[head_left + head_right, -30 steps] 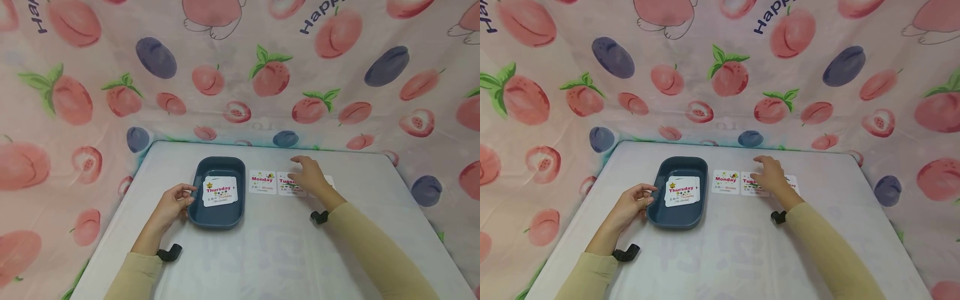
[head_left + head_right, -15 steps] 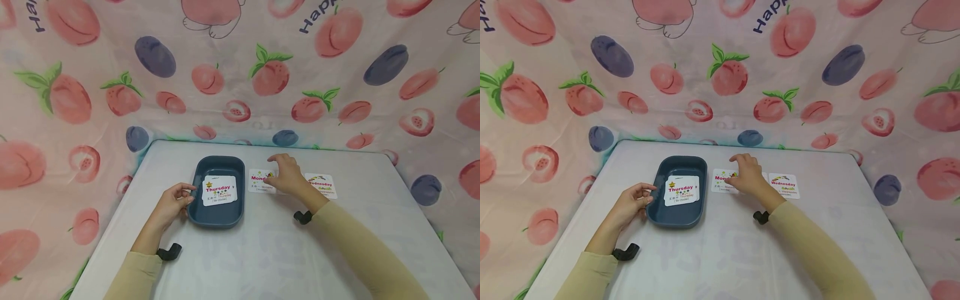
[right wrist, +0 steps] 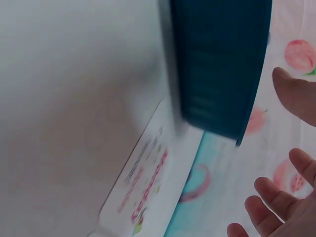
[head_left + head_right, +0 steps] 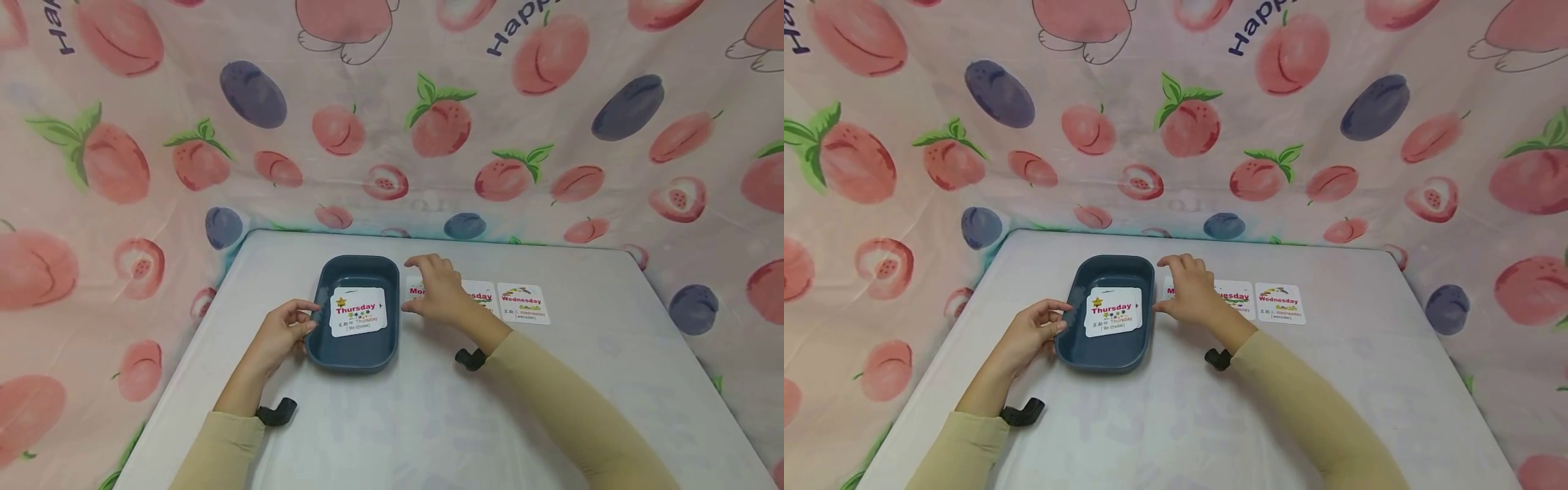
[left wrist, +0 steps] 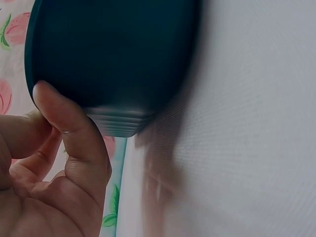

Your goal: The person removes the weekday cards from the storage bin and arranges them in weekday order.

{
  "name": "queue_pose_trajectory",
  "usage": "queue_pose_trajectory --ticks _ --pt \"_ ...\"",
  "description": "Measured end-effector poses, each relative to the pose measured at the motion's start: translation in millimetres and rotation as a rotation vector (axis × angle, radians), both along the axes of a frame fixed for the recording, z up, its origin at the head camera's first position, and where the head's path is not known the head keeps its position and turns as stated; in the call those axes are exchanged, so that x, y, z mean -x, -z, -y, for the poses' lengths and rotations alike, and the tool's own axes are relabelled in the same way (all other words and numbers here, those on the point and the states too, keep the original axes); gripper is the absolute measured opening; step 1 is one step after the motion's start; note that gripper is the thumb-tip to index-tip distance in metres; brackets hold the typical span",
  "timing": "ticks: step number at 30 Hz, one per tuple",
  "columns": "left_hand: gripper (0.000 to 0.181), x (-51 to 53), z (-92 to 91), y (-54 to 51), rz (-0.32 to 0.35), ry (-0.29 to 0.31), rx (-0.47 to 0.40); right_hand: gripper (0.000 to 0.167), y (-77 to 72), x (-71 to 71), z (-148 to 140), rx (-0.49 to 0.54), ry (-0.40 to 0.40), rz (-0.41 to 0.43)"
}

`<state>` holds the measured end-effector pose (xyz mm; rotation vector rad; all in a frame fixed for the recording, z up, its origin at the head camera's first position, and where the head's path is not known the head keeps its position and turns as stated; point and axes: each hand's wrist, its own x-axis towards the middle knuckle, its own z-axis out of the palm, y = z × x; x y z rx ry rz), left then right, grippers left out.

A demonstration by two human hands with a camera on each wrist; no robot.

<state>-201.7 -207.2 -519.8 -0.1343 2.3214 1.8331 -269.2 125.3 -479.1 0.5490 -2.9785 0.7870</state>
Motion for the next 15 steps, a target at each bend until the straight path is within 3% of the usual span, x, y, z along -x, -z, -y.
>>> queue_pose_trajectory --ticks 15 --pt "0.037 -0.9 0.8 0.3 0.003 0.006 -0.019 0.096 -9.9 -11.3 35.0 -0.054 -0.134 -0.04"
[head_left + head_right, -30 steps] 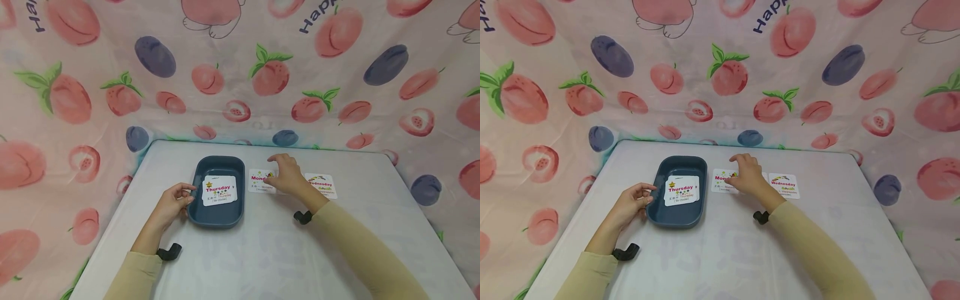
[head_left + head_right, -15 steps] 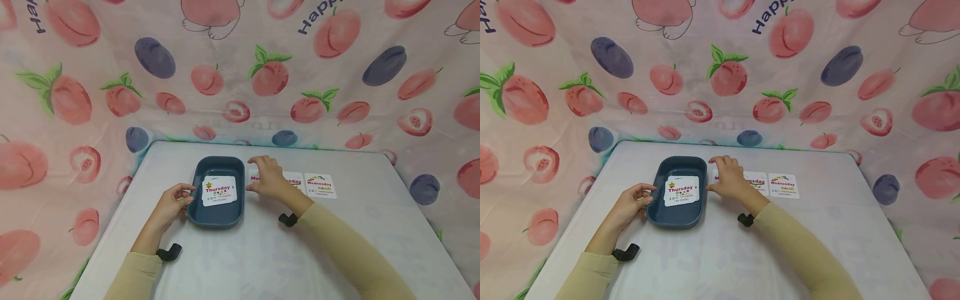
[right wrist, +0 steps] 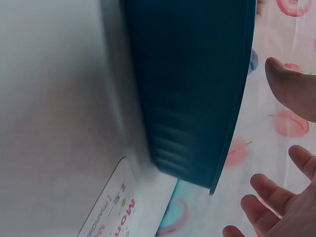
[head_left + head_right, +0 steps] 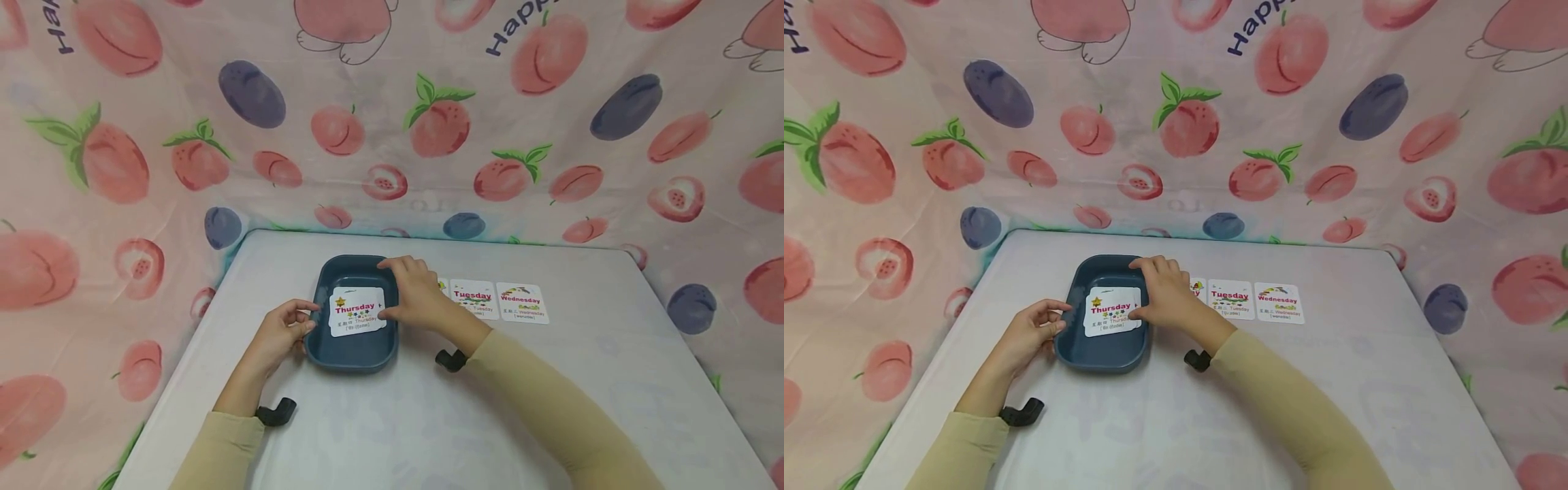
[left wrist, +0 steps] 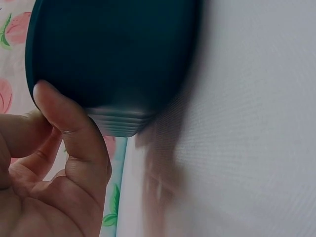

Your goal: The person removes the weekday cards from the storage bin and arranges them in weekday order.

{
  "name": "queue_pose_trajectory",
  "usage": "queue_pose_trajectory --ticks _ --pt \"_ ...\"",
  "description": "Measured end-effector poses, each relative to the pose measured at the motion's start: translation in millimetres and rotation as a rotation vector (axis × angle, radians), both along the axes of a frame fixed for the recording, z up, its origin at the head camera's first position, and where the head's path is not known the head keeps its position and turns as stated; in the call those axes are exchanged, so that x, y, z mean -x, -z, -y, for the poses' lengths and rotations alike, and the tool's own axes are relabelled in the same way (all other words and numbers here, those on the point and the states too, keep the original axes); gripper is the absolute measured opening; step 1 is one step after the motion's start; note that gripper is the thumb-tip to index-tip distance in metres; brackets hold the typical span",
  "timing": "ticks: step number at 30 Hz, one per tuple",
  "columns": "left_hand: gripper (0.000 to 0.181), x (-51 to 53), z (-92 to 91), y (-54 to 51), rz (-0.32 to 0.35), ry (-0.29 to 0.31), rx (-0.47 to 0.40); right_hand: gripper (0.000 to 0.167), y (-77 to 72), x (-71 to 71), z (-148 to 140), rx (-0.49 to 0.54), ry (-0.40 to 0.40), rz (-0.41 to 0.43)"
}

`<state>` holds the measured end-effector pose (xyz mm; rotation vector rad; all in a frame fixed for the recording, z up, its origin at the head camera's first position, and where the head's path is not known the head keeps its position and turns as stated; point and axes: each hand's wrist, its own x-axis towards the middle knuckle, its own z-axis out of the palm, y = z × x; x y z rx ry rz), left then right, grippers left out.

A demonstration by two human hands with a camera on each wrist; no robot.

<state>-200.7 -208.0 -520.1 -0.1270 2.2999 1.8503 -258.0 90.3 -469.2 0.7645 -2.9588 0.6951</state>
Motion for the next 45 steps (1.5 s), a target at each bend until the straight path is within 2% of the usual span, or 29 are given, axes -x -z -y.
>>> queue_pose_trajectory --ticks 10,28,38,45 --pt "0.038 -1.1 -0.5 -0.8 -0.002 0.0 0.006 0.099 2.0 -0.7 21.4 -0.037 -0.068 0.018" --pt "0.036 -0.7 0.4 1.3 -0.015 0.008 -0.001 0.104 17.9 6.7 55.0 -0.153 -0.148 -0.045" --pt "0.037 -1.6 1.2 0.4 -0.017 0.019 -0.02 0.107 22.5 10.6 64.6 -0.273 -0.217 -0.044" --pt "0.037 -2.2 1.3 0.5 -0.022 0.029 -0.023 0.107 25.9 13.6 68.0 -0.347 -0.226 -0.035"
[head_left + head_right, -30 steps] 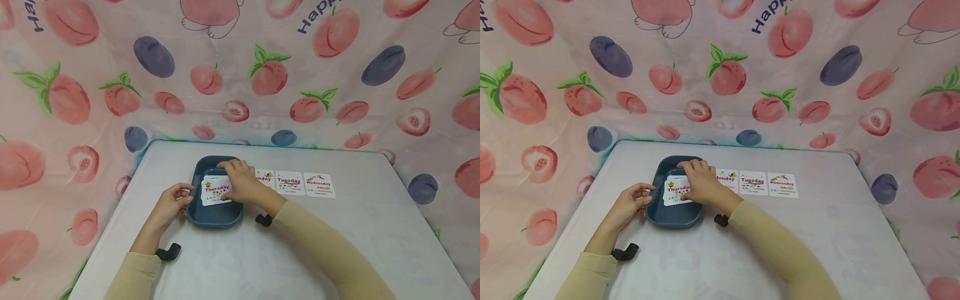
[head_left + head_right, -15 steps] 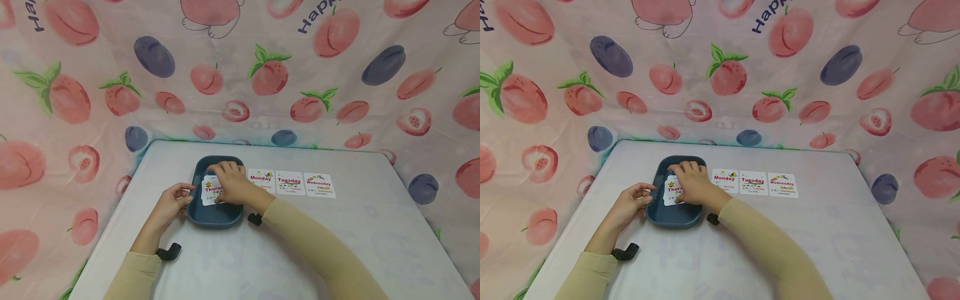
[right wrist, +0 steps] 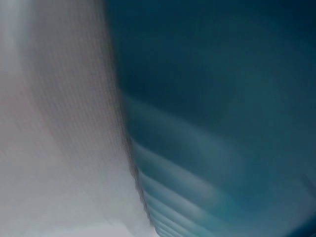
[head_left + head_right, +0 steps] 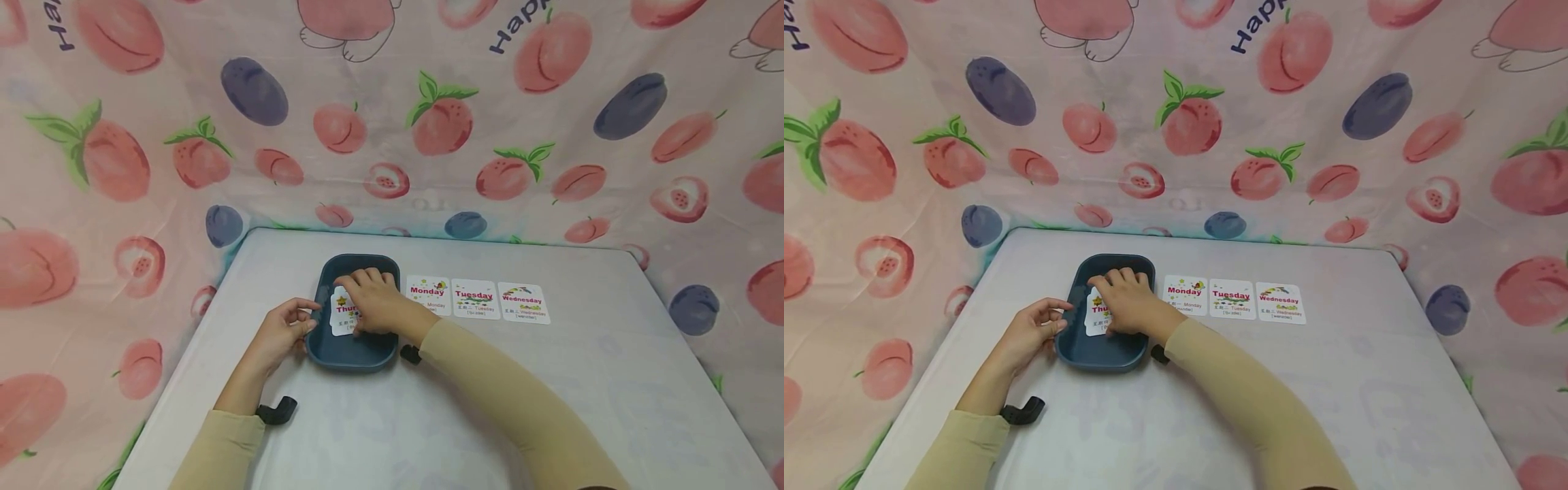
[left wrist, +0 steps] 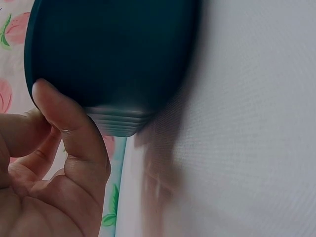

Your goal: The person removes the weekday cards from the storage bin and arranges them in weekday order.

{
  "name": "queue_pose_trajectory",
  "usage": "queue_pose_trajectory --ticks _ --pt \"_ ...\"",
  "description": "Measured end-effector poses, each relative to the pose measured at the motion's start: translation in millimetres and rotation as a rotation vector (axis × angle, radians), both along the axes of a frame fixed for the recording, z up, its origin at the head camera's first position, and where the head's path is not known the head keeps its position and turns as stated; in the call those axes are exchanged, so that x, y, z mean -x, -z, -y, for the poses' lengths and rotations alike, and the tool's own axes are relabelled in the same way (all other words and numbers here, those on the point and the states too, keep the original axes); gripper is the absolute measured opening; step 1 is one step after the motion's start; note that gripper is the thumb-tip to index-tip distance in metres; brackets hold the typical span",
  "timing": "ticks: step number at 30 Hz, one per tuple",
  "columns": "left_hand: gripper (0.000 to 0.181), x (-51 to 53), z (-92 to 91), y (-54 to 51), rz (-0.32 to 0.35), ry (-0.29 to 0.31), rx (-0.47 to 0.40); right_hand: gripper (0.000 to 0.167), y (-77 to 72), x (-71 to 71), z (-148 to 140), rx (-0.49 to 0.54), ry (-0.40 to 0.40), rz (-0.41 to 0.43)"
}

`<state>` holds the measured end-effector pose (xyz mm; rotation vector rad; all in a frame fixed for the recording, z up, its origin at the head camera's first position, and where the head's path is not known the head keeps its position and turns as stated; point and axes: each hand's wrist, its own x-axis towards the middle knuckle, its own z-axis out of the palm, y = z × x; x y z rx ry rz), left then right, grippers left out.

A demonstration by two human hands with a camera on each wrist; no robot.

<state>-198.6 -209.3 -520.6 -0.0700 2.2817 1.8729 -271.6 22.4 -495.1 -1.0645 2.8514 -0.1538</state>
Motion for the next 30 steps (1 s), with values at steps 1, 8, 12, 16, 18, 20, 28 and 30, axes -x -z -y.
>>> queue_pose_trajectory --ticks 1,8,12,16,18,20,28,30 --pt "0.037 0.1 0.0 0.2 -0.001 0.0 0.0 0.108 0.3 0.4 0.4 -0.008 0.002 0.001" --pt "0.038 0.9 0.5 1.6 -0.004 -0.006 -0.003 0.107 3.7 4.2 3.8 -0.083 0.031 0.007" --pt "0.038 1.0 0.1 1.8 0.0 -0.012 -0.003 0.106 5.9 4.7 6.1 -0.124 0.052 0.018" --pt "0.038 1.1 -0.5 1.8 0.007 -0.017 -0.004 0.102 8.2 4.2 8.2 -0.161 0.067 0.023" --pt "0.038 1.2 -0.7 1.8 0.011 -0.02 -0.002 0.102 8.9 4.0 8.7 -0.176 0.073 0.022" --pt "0.037 1.5 -0.8 2.0 0.013 -0.022 0.0 0.101 9.0 3.6 9.1 -0.184 0.081 0.022" --pt "0.038 1.7 -1.0 2.3 0.016 -0.027 0.0 0.104 7.5 2.9 9.6 -0.175 0.096 0.019" --pt "0.038 1.4 -1.0 2.4 0.014 -0.029 0.0 0.105 6.6 2.5 9.5 -0.169 0.099 0.018"
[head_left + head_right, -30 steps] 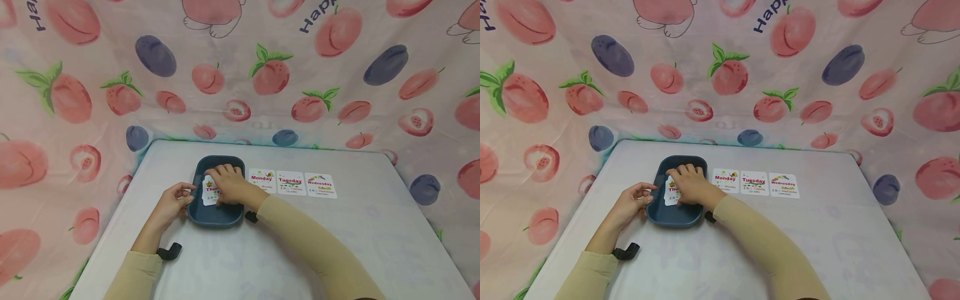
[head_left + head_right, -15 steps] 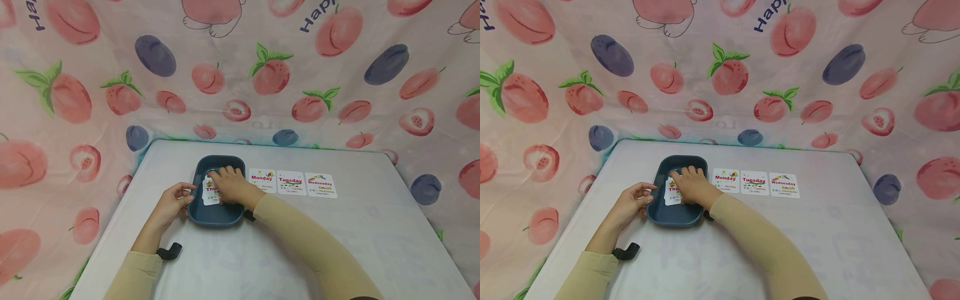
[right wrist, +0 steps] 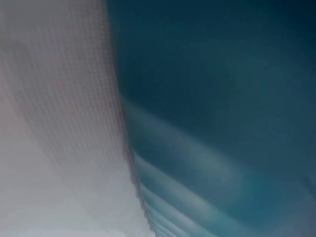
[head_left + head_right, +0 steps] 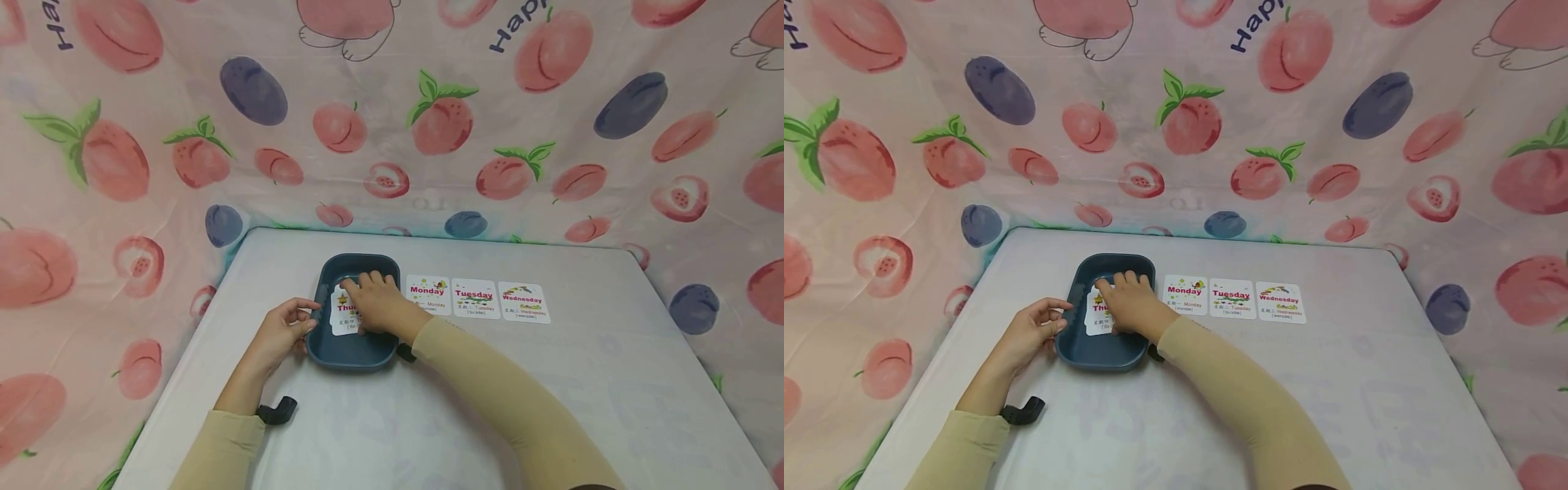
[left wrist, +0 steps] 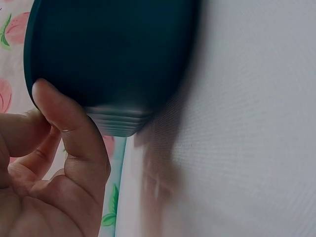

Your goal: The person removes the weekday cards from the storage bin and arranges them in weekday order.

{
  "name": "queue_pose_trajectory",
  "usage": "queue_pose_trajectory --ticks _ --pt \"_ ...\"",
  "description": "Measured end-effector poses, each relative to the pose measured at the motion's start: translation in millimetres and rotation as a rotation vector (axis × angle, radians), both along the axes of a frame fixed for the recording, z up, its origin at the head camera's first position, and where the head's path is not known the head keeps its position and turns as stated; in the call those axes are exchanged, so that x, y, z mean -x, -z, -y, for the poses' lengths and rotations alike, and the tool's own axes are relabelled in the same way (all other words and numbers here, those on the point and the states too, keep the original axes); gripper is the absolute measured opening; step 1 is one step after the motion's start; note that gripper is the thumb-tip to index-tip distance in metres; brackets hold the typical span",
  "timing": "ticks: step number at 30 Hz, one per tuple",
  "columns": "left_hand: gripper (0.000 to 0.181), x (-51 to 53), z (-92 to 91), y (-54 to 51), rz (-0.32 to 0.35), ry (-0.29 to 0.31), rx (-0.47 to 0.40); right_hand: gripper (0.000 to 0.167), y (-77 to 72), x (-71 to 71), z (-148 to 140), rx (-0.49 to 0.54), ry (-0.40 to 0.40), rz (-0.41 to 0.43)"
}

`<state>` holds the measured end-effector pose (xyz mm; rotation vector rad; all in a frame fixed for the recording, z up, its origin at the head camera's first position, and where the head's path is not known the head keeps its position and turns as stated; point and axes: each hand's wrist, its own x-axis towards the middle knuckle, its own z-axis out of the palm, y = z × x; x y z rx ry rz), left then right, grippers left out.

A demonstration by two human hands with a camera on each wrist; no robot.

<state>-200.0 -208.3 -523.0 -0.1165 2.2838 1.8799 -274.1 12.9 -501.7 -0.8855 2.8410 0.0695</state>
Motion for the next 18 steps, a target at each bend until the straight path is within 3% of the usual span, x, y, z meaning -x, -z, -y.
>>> queue_pose_trajectory --ticks 18 --pt "0.037 -0.8 0.4 1.3 -0.003 0.001 0.001 0.112 1.6 2.5 0.8 0.026 0.031 0.001"
